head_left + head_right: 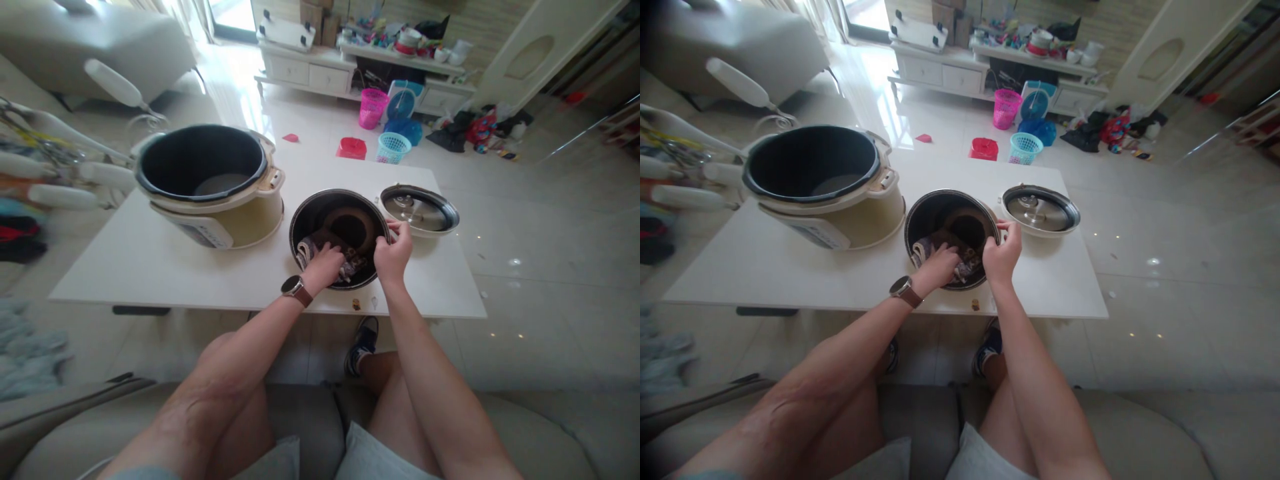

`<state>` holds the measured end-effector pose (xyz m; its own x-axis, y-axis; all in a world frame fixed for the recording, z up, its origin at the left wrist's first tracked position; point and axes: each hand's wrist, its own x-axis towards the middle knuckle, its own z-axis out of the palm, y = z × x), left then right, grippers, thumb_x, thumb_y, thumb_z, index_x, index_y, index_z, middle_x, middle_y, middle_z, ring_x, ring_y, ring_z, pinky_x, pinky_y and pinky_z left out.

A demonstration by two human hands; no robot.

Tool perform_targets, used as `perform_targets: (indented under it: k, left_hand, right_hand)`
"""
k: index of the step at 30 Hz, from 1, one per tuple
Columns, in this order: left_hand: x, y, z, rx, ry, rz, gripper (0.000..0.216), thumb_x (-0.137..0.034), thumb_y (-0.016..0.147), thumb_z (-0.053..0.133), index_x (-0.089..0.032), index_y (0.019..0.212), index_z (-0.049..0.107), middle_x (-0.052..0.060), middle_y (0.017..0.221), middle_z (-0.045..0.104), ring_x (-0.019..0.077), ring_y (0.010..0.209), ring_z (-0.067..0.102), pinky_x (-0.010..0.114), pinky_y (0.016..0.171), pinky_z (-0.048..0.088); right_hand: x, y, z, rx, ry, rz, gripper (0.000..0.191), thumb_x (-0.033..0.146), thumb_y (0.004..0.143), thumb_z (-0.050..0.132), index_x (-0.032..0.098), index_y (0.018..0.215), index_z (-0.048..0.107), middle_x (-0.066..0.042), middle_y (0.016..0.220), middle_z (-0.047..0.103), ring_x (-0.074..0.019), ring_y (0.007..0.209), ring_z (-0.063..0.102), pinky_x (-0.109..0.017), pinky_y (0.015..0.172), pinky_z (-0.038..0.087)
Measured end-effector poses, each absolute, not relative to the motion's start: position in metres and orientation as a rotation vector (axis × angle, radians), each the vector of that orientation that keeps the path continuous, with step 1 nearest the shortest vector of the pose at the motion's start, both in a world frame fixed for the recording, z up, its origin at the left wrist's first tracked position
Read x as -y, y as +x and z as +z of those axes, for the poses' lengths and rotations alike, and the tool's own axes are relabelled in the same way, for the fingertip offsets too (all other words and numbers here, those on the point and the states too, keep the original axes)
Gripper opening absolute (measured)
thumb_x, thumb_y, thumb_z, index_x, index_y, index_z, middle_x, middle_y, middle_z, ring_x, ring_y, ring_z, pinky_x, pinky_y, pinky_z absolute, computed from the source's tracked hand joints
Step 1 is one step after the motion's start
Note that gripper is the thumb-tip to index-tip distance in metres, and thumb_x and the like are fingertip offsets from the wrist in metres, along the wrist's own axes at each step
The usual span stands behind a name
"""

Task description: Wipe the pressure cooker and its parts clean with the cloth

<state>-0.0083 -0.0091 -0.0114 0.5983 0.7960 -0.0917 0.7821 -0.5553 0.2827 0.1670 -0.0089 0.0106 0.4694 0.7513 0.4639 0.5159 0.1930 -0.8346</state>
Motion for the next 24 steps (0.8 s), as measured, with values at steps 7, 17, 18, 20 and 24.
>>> perform_targets:
  k: [7,17,18,20,24]
  left_hand:
    - [0.008,0.005,-0.019,-1.244,2.273,0.305,0.033,0.004,0.080,0.061,-0.011,0.099,0.084,0.019,0.115,0.076,0.0339,0.121,0.066,0.044,0.107,0.054]
    - [0.018,0.042,-0.013,-1.147,1.274,0.937,0.028,0.004,0.082,0.056,-0.012,0.091,0.077,0.008,0.093,0.080,0.0203,0.088,0.071,0.029,0.084,0.056]
    - [0.020,0.040,-0.013,-1.145,1.395,0.892,0.027,0.004,0.080,0.056,-0.012,0.086,0.076,0.007,0.091,0.078,0.0204,0.087,0.070,0.028,0.082,0.055]
    - [0.023,0.035,-0.014,-1.161,1.657,0.788,0.028,0.006,0.076,0.055,-0.013,0.080,0.075,0.007,0.090,0.075,0.0208,0.087,0.068,0.030,0.082,0.054]
    - [0.027,0.025,-0.022,-1.189,2.080,0.532,0.035,0.006,0.077,0.053,-0.015,0.086,0.080,0.011,0.102,0.072,0.0251,0.102,0.065,0.035,0.094,0.054]
  right_hand:
    - [0.010,0.174,0.014,1.321,-1.398,0.409,0.060,0.014,0.076,0.050,0.025,0.129,0.077,-0.004,0.131,0.079,-0.0264,0.134,0.067,-0.052,0.130,0.042]
    - [0.014,0.165,0.014,1.239,-1.439,0.377,0.044,0.023,0.088,0.054,0.024,0.123,0.081,-0.008,0.122,0.082,-0.0288,0.124,0.072,-0.051,0.122,0.049]
    - [0.014,0.165,0.012,1.222,-1.448,0.369,0.043,0.024,0.088,0.054,0.023,0.122,0.081,-0.008,0.120,0.083,-0.0287,0.122,0.073,-0.050,0.120,0.050]
    - [0.013,0.166,0.010,1.212,-1.457,0.348,0.042,0.024,0.088,0.055,0.023,0.119,0.082,-0.007,0.114,0.084,-0.0280,0.118,0.074,-0.048,0.117,0.053]
    - [0.012,0.174,0.010,1.242,-1.488,0.311,0.037,0.023,0.085,0.055,0.021,0.109,0.084,-0.008,0.110,0.084,-0.0285,0.113,0.075,-0.048,0.114,0.055]
